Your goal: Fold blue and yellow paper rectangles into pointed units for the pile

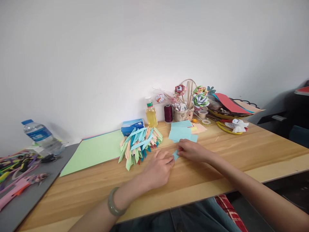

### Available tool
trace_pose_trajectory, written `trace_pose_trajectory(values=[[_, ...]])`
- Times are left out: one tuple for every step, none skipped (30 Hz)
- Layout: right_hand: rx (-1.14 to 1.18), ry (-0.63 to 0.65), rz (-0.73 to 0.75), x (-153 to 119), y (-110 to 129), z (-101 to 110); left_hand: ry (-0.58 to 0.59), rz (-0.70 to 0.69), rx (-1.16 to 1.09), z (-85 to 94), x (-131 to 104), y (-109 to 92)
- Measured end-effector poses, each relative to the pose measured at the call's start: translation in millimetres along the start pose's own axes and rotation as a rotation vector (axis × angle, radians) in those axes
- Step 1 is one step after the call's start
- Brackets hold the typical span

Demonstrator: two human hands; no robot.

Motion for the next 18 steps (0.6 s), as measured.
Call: trace_pose_trajectory(values=[[0.003,-0.004,0.008,0.3,-2.6,0.0,0.011,0.001,-0.003,-0.9,-0.9,-2.6],[0.005,-0.008,0.014,0.2,-4.8,0.0,0.026,0.009,-0.009,-1.7,-1.6,-5.0],[0.007,-0.017,0.020,-0.5,-6.3,0.0,0.044,0.020,-0.016,-2.1,-2.2,-7.1],[0.007,-0.040,0.021,-1.9,-7.3,0.1,0.064,0.035,-0.022,-2.1,-2.6,-9.1],[0.007,-0.074,0.020,-4.1,-7.5,0.4,0.084,0.054,-0.026,-1.8,-2.8,-10.8],[0.009,-0.119,0.022,-7.2,-7.0,0.7,0.101,0.076,-0.029,-1.3,-2.8,-12.4],[0.014,-0.167,0.035,-11.2,-5.7,1.0,0.114,0.101,-0.031,-0.9,-2.8,-13.8],[0.020,-0.210,0.065,-15.9,-3.6,1.2,0.123,0.126,-0.032,-0.5,-2.7,-15.1],[0.025,-0.232,0.114,-21.3,-0.9,1.0,0.127,0.146,-0.033,-0.3,-2.6,-16.3],[0.028,-0.227,0.181,-26.8,2.3,0.4,0.130,0.160,-0.035,-0.4,-2.5,-17.3],[0.023,-0.199,0.254,-32.4,5.4,-0.6,0.133,0.168,-0.039,-0.7,-2.4,-18.0],[0.014,-0.151,0.316,-37.5,8.0,-1.9,0.140,0.172,-0.046,-1.0,-2.3,-18.2],[0.003,-0.104,0.356,-41.8,9.7,-3.1,0.149,0.174,-0.057,-1.1,-2.2,-17.8],[-0.007,-0.056,0.377,-45.1,10.5,-4.2,0.164,0.172,-0.072,-0.7,-2.2,-16.6],[-0.011,-0.020,0.382,-47.3,10.5,-5.0,0.184,0.165,-0.091,0.3,-2.2,-14.8],[-0.013,0.005,0.376,-48.5,10.0,-5.5,0.211,0.152,-0.113,2.0,-2.2,-12.3],[-0.012,0.021,0.369,-48.9,9.2,-5.7,0.240,0.131,-0.137,4.5,-2.2,-9.4],[-0.011,0.031,0.366,-48.8,8.4,-5.9,0.273,0.103,-0.161,7.4,-2.2,-6.1]])
Point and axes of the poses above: each hand's wrist, its own x-axis towards the middle knuckle, its own z-axis out of the back of the hand, y = z × x, the point moved 2 cm from there along x, towards the middle knuckle, and after that the axes turned 3 degrees about -x, right-handed, at the moved point
